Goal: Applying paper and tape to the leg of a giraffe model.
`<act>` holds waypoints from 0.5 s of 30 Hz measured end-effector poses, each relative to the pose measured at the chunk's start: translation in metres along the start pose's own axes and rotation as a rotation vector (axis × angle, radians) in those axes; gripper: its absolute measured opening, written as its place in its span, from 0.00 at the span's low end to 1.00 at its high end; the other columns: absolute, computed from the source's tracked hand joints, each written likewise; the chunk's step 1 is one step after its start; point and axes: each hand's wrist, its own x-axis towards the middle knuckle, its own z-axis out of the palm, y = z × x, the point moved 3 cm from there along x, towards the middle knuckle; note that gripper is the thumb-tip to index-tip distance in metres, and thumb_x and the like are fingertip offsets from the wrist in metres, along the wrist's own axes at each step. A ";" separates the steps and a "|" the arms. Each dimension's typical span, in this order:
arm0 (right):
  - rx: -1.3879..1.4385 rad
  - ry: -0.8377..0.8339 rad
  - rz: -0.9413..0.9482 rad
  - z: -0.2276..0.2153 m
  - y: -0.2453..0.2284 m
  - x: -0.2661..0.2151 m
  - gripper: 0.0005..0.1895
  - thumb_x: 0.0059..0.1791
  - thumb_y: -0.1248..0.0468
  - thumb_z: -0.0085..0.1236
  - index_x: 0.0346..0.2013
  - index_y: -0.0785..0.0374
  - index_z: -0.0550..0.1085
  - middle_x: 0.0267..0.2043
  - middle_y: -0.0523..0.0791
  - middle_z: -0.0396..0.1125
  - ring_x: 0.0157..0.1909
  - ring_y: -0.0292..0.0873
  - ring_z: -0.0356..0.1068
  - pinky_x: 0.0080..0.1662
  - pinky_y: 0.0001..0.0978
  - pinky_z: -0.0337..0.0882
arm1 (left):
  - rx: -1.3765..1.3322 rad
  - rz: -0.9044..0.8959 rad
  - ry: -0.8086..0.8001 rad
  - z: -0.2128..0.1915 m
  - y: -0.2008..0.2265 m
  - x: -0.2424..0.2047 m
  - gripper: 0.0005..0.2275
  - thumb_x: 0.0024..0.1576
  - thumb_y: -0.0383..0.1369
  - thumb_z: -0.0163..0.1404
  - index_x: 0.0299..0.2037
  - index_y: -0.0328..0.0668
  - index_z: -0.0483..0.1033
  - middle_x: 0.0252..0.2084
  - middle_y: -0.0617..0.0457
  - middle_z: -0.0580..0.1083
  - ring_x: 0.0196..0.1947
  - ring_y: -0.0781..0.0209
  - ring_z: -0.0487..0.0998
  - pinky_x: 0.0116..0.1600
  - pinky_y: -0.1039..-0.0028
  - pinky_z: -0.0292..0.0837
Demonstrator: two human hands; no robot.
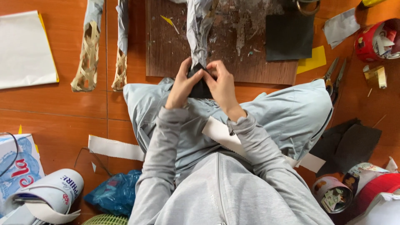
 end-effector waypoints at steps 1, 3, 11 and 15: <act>-0.003 -0.011 0.010 -0.001 0.003 0.001 0.08 0.55 0.69 0.59 0.45 0.68 0.69 0.31 0.45 0.73 0.33 0.29 0.68 0.35 0.25 0.69 | -0.049 -0.018 -0.083 0.001 -0.005 0.006 0.29 0.60 0.32 0.58 0.69 0.30 0.60 0.63 0.46 0.70 0.61 0.60 0.71 0.66 0.72 0.67; -0.008 -0.023 0.010 -0.002 0.006 0.006 0.08 0.55 0.69 0.59 0.45 0.68 0.69 0.31 0.45 0.72 0.33 0.29 0.67 0.35 0.25 0.69 | -0.074 -0.093 -0.154 0.002 0.004 0.011 0.29 0.60 0.33 0.58 0.69 0.31 0.59 0.61 0.45 0.71 0.60 0.60 0.72 0.64 0.72 0.68; -0.128 -0.144 -0.250 -0.059 -0.013 -0.014 0.13 0.53 0.68 0.61 0.50 0.68 0.73 0.49 0.52 0.69 0.51 0.38 0.67 0.52 0.29 0.69 | -0.168 -0.211 -0.284 0.015 0.003 0.014 0.30 0.58 0.34 0.61 0.68 0.31 0.61 0.60 0.45 0.73 0.59 0.59 0.73 0.64 0.72 0.69; -0.119 -0.146 -0.188 -0.082 0.033 -0.048 0.13 0.50 0.69 0.63 0.48 0.66 0.73 0.58 0.50 0.67 0.60 0.43 0.66 0.58 0.32 0.69 | -0.296 -0.277 -0.242 0.017 0.006 0.007 0.29 0.56 0.31 0.61 0.66 0.32 0.61 0.56 0.45 0.74 0.53 0.59 0.76 0.59 0.70 0.74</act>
